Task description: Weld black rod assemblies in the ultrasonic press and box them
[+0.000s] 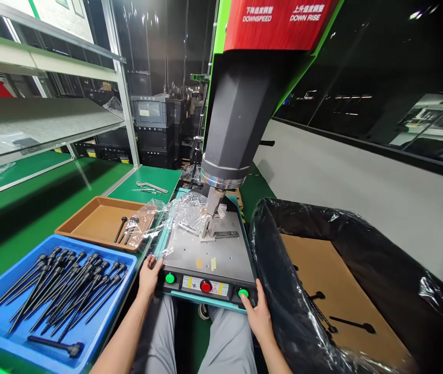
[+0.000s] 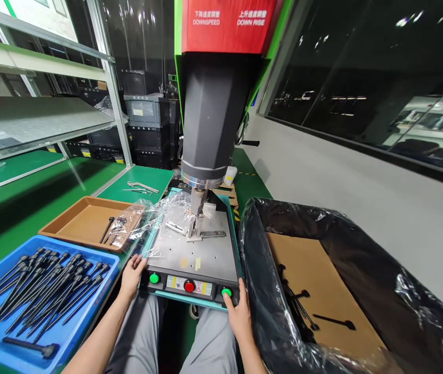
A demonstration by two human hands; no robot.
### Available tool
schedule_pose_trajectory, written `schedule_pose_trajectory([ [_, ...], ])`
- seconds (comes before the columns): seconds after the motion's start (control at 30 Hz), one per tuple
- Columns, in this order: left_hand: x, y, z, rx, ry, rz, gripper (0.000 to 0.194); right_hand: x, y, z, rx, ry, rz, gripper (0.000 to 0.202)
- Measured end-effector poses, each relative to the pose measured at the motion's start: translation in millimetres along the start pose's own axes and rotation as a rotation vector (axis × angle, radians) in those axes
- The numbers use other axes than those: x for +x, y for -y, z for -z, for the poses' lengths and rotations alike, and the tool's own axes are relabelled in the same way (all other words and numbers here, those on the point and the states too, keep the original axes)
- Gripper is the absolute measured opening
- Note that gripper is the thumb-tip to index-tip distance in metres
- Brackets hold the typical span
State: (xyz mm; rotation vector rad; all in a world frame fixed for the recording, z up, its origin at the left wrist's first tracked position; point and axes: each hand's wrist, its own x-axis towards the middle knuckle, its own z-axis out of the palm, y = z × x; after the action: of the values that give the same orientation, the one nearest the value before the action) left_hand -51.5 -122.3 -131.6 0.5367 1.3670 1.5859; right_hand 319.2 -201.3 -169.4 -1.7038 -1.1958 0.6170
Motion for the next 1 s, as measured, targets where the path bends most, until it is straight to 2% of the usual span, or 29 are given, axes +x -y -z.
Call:
schedule_pose_trajectory([
  [0.13, 8.2, -24.6, -23.3, -0.140, 0.007, 0.022, 0.042, -0.8, 3.7, 1.9, 0.015, 0.012, -0.012, 0.083],
  [0.23, 7.1, -35.5, -31.5, -0.264, 0.029, 0.018, 0.040, -0.4, 2.5, 2.3, 0.045, 0.016, -0.021, 0.083],
  [0.37, -2.9, -43.8, -27.8, -0.414, 0.088, 0.053, 0.035, 3.4, -3.7, 2.0, 0.073, 0.000, -0.018, 0.083],
  [0.47, -13.5, -47.7, -20.4, -0.588, 0.146, 0.173, 0.024, 7.8, -0.9, 5.1, 0.058, -0.058, -0.008, 0.077],
  [0.6, -29.6, -52.1, -16.4, -0.632, 0.308, 0.311, 0.029, 10.9, 29.6, 8.4, -0.059, -0.289, 0.115, 0.059],
  [0.67, -36.9, -55.7, -19.1, -0.588, 0.348, 0.307, 0.029, 11.0, 54.5, 1.2, -0.040, -0.307, 0.191, 0.051],
  [0.7, -40.0, -58.2, -21.5, -0.568, 0.361, 0.297, 0.029, 11.0, 67.7, -6.2, 0.010, -0.242, 0.191, 0.049],
  [0.73, -42.8, -61.2, -24.3, -0.555, 0.377, 0.291, 0.029, 11.0, 80.9, -16.3, 0.081, -0.120, 0.156, 0.047],
  [0.83, -50.2, -72.4, -33.4, -0.586, 0.445, 0.288, 0.026, 13.0, 117.4, -59.1, 0.321, 0.345, 0.024, 0.049],
  [0.87, -52.5, -76.5, -36.2, -0.607, 0.471, 0.290, 0.025, 15.0, 128.5, -75.1, 0.355, 0.460, 0.020, 0.049],
  [0.93, -57.1, -84.3, -41.4, -0.643, 0.520, 0.293, 0.024, 22.5, 150.3, -104.1, 0.351, 0.584, 0.074, 0.048],
  [1.0, -61.1, -91.3, -46.5, -0.656, 0.554, 0.292, 0.024, 36.7, 172.9, -124.2, 0.268, 0.581, 0.177, 0.045],
])
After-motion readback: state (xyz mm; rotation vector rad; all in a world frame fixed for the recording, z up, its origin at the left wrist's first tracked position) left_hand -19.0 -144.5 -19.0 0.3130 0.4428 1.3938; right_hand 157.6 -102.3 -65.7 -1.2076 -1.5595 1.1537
